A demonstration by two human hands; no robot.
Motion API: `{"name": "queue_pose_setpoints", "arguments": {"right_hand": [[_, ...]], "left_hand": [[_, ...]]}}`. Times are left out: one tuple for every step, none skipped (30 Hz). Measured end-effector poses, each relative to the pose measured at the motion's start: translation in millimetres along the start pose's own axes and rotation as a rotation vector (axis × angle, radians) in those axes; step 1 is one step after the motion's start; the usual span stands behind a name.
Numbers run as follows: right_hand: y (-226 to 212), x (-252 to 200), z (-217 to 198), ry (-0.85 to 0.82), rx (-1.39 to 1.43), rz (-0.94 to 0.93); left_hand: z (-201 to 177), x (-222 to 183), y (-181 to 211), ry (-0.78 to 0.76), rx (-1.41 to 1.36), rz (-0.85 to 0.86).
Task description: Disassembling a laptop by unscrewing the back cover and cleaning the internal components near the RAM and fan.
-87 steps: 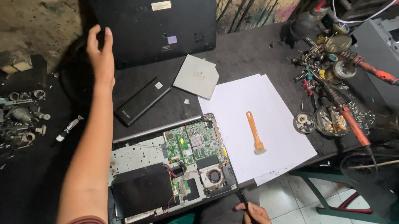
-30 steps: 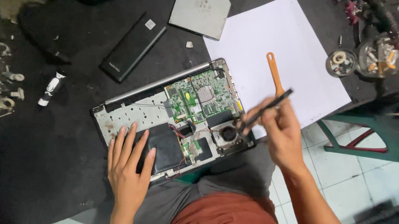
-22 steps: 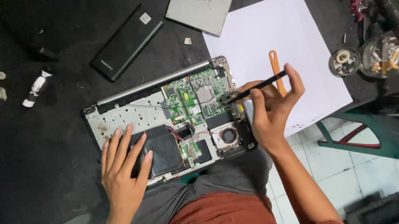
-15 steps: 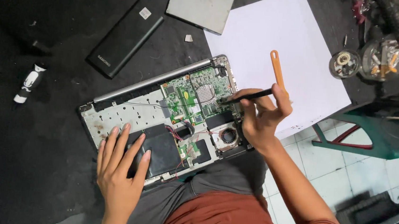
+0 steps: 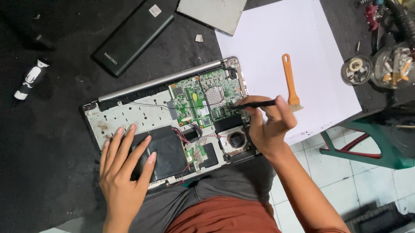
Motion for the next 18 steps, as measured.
{"name": "queue_pose_setpoints", "arguments": {"right_hand": [[-1, -3, 2, -0.041, -0.001, -0.039], [-3, -6, 3, -0.083, -0.003, -0.080], [-10, 0, 4, -0.084, -0.003, -0.082], [-15, 4, 6, -0.104, -0.078, -0.076], [-21, 9, 8, -0.125, -0.154, -0.070], [-21, 9, 8, -0.128, -0.153, -0.070], [-23, 9, 10, -0.136, -0.122, -0.078], [-24, 10, 11, -0.143, -0.091, -0.088], [-23, 8, 11, -0.145, -0.092, -0.091], [-22, 7, 11, -0.143, -0.046, -0.066], [-20, 5, 11, -0.142, 0.000, -0.041], [-19, 4, 11, -0.143, -0.002, -0.042], [-18, 2, 11, -0.149, 0.044, -0.041], [-16, 2, 11, -0.154, 0.090, -0.044], [-16, 4, 12, -0.154, 0.089, -0.050], [-17, 3, 14, -0.167, 0.107, -0.060], [-18, 3, 15, -0.180, 0.126, -0.070], [-21, 5, 15, -0.179, 0.124, -0.072]], "left_hand": [[0, 0, -1, -0.002, -0.003, -0.002], [1, -1, -1, -0.003, -0.008, -0.004], [0, 0, 0, -0.002, -0.009, -0.005], [-1, 1, 2, 0.007, -0.015, -0.004], [-3, 2, 3, 0.015, -0.020, -0.003], [-3, 1, 3, 0.016, -0.021, -0.005], [-3, 1, 4, 0.019, -0.022, 0.001], [-3, 2, 4, 0.026, -0.024, 0.009], [-4, 1, 3, 0.029, -0.025, 0.008], [-4, 1, 3, 0.026, -0.029, 0.009], [-4, 1, 3, 0.023, -0.033, 0.010], [-4, 1, 4, 0.025, -0.035, 0.010], [-5, 1, 4, 0.024, -0.035, 0.009], [-5, 2, 5, 0.028, -0.035, 0.010], [-5, 3, 5, 0.033, -0.038, 0.013], [-6, 2, 5, 0.036, -0.042, 0.015], [-7, 2, 6, 0.039, -0.046, 0.018], [-7, 1, 6, 0.041, -0.047, 0.021]]}}
Point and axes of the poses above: each hand's wrist, its own x-axis towards the middle knuckle, its own z-axis out of the palm, y = z × x, the point moved 8 cm from there along x, towards the middle knuckle, and after that the axes turned 10 degrees about y, right-handed, at the moved point
